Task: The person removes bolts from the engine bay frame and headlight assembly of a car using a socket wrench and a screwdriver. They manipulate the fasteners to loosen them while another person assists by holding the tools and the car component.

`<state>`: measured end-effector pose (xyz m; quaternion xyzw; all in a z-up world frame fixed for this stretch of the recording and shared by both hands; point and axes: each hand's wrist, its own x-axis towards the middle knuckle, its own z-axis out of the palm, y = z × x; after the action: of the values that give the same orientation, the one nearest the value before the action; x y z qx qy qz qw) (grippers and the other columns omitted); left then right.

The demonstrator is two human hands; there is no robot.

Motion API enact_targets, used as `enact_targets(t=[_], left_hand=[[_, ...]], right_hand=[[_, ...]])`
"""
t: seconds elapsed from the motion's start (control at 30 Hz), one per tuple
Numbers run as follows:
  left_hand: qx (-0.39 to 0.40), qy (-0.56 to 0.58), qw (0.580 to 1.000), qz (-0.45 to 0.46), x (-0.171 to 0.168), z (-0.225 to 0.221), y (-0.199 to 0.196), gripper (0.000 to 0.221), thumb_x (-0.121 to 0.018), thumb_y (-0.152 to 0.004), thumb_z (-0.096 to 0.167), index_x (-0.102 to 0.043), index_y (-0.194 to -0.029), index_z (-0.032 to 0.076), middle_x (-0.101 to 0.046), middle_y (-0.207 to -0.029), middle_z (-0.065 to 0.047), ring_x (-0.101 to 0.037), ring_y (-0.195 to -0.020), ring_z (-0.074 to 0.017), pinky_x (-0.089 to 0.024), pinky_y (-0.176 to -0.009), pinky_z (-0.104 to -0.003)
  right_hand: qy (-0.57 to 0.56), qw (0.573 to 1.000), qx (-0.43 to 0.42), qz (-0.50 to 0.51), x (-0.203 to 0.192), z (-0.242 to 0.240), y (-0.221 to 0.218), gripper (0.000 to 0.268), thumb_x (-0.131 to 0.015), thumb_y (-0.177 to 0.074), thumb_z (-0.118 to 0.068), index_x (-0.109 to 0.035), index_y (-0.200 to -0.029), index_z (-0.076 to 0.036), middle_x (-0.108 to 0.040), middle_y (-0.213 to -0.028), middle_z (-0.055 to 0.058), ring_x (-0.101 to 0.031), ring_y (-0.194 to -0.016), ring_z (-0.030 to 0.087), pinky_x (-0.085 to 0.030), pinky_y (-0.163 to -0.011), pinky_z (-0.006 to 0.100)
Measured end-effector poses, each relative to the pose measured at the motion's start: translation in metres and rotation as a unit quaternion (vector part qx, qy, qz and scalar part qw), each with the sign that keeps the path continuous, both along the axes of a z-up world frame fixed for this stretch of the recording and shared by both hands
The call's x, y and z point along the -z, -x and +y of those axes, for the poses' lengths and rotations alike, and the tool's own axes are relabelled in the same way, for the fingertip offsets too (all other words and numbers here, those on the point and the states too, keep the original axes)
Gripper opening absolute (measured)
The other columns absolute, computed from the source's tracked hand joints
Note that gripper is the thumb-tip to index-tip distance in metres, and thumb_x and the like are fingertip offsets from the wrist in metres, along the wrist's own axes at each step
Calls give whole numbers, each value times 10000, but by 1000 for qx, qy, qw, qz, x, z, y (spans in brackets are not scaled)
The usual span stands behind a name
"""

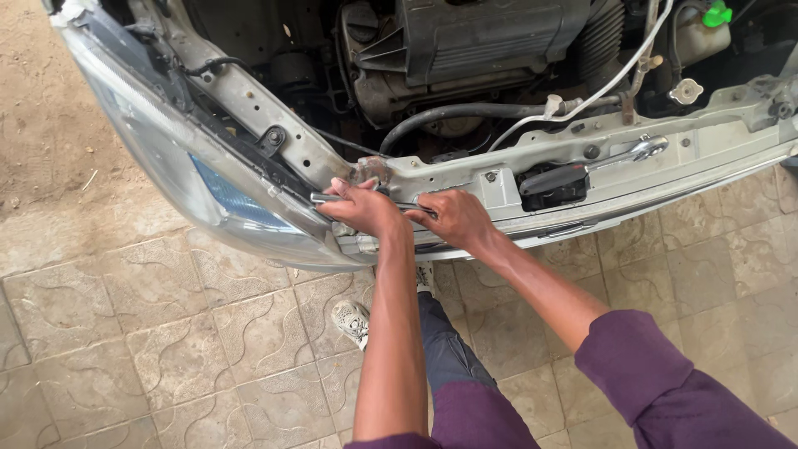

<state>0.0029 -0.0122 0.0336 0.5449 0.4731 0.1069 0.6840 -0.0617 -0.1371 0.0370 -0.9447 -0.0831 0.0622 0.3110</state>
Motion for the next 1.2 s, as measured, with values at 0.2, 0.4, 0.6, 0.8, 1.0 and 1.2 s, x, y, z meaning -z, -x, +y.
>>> enact_targets(t=[0.2, 0.4, 0.6, 0.8, 1.0, 1.2], left_hand=[[4, -63, 985, -160, 46, 4, 6, 258, -458, -1124, 243, -399, -1192, 1, -542, -1014, -94, -584, -834, -134, -486, -748, -344], [-23, 93, 967, -234, 58, 18, 25, 256, -503, -1101, 230, -377, -1141, 11, -471, -860, -64, -496, -634, -112, -485, -585, -291], [-52, 83, 961, -257, 47, 18, 32, 252, -521, -1076, 201, -369, -1192, 37, -463, -861, -71, -556, -658, -122, -595, -706, -305], [5, 54, 977, -208, 40, 15, 22, 241, -523, -1052, 187, -377, -1156, 26, -511, -936, -62, -504, -579, -116, -489, -504, -265], [45, -20, 978, -203, 50, 18, 28, 215, -508, -1122, 194, -402, -1160, 10, -503, -981, -61, -520, -690, -85, -474, -537, -249], [73, -26, 985, -152, 32, 17, 22, 213, -462, -1105, 228, -388, -1134, 30, -487, -858, -55, -505, -570, -85, -436, -461, -243]], right_hand=[[-18, 999, 33, -11, 0, 12, 19, 557, -619, -983, -528, -563, -734, -33, -598, -627, 171, -604, -605, 412, -445, -530, 490], [1, 1000, 15, 2, -7, 17, 21, 516, -648, -951, -513, -585, -749, -42, -610, -627, 157, -619, -607, 395, -453, -535, 494], [5, 999, -33, 2, -12, 8, 12, 503, -653, -938, -523, -604, -764, -53, -621, -629, 145, -631, -620, 385, -457, -533, 492], [0, 999, 41, 13, 0, 21, 26, 535, -648, -962, -525, -571, -730, -50, -597, -604, 154, -608, -583, 385, -440, -521, 484], [-13, 998, 53, 19, 4, 23, 32, 535, -647, -960, -511, -549, -718, -45, -572, -565, 145, -587, -520, 358, -418, -486, 467], [0, 996, 83, 39, 4, 31, 30, 474, -644, -964, -472, -578, -751, -55, -596, -557, 135, -615, -500, 350, -424, -481, 484]])
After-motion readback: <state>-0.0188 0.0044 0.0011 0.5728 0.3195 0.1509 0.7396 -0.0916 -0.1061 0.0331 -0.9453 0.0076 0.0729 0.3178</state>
